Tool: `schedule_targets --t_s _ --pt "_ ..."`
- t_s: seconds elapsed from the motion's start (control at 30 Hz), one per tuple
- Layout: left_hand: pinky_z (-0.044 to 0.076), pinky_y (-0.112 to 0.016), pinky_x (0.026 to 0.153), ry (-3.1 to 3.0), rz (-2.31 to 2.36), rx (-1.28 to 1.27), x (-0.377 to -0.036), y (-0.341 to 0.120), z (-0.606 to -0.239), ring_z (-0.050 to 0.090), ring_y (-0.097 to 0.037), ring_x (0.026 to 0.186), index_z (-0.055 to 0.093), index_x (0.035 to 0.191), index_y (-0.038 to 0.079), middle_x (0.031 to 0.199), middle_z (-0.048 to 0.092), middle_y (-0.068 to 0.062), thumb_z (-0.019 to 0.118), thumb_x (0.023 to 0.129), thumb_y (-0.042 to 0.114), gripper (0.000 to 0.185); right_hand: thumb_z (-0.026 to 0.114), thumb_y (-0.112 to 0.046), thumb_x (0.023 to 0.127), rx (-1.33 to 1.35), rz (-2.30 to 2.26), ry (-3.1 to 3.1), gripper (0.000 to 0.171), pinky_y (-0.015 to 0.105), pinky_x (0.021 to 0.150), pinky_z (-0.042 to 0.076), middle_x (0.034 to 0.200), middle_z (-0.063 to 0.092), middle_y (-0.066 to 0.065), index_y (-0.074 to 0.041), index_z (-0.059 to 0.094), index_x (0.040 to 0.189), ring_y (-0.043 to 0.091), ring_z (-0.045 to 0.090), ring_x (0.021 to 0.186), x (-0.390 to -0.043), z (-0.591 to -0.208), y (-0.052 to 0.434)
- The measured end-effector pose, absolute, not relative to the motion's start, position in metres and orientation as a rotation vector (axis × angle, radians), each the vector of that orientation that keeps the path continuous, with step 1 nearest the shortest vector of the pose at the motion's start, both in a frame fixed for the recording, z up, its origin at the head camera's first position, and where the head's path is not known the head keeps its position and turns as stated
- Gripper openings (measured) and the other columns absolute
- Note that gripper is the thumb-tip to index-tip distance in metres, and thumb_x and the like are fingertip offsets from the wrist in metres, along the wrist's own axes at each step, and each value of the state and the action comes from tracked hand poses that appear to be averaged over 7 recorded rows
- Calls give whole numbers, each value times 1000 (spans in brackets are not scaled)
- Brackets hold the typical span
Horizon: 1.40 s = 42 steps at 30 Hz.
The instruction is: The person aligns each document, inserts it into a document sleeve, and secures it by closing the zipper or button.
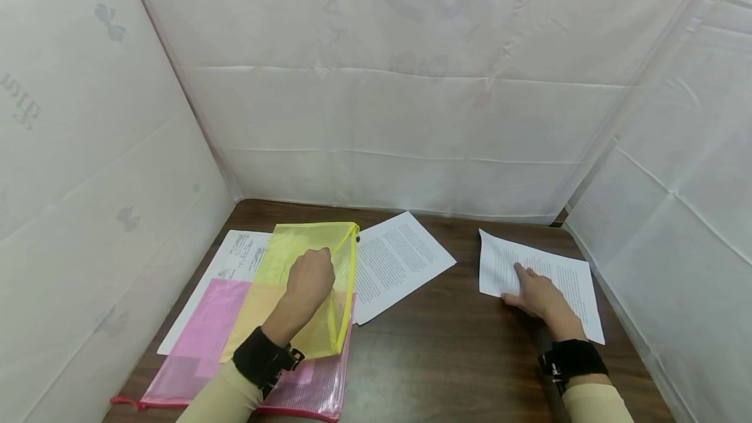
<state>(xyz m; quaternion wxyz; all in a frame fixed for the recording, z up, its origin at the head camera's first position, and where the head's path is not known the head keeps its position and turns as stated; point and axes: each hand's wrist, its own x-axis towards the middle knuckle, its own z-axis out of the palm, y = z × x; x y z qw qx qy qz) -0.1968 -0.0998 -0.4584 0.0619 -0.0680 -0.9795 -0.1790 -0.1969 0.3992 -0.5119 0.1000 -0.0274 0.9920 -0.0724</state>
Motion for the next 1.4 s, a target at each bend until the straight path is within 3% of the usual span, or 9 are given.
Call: schedule_targets --t_s 0.23,0.4,0.63,0.93,1.4 --pt "39 -32 43 -2966 -565 -193 -195 -99 -457 44 -18 54 56 70 2 60 47 -5 50 98 -8 30 80 -14 88 -69 -245 2941 92 65 97 50 132 55 45 16 24 155 58 63 112 -198 -510 406" --pt "39 -31 44 -2968 -563 -190 -196 -99 -457 44 -18 54 55 70 3 60 47 -4 50 98 -8 30 70 9 84 -103 -204 2916 80 68 110 40 150 42 44 12 33 155 62 48 132 -193 -510 405" --pt "43 -35 46 -2956 -538 -201 -195 -100 -455 46 -20 56 54 70 3 61 48 -6 51 97 -8 30 65 5 87 -127 -131 2925 71 76 104 39 157 36 40 2 46 156 66 38 138 -187 -511 405" --pt "42 -34 45 -2960 -532 -207 -196 -101 -457 46 -19 55 55 70 4 61 50 -7 52 98 -7 30 59 12 84 -198 -191 2937 70 75 116 24 158 34 39 12 44 152 59 37 143 -186 -517 415" --pt "45 -36 46 -2967 -533 -201 -195 -102 -458 47 -19 56 57 72 2 62 51 -7 51 97 -8 28 64 13 86 -155 -139 2980 64 75 105 40 153 41 41 9 51 148 71 43 129 -185 -520 414"
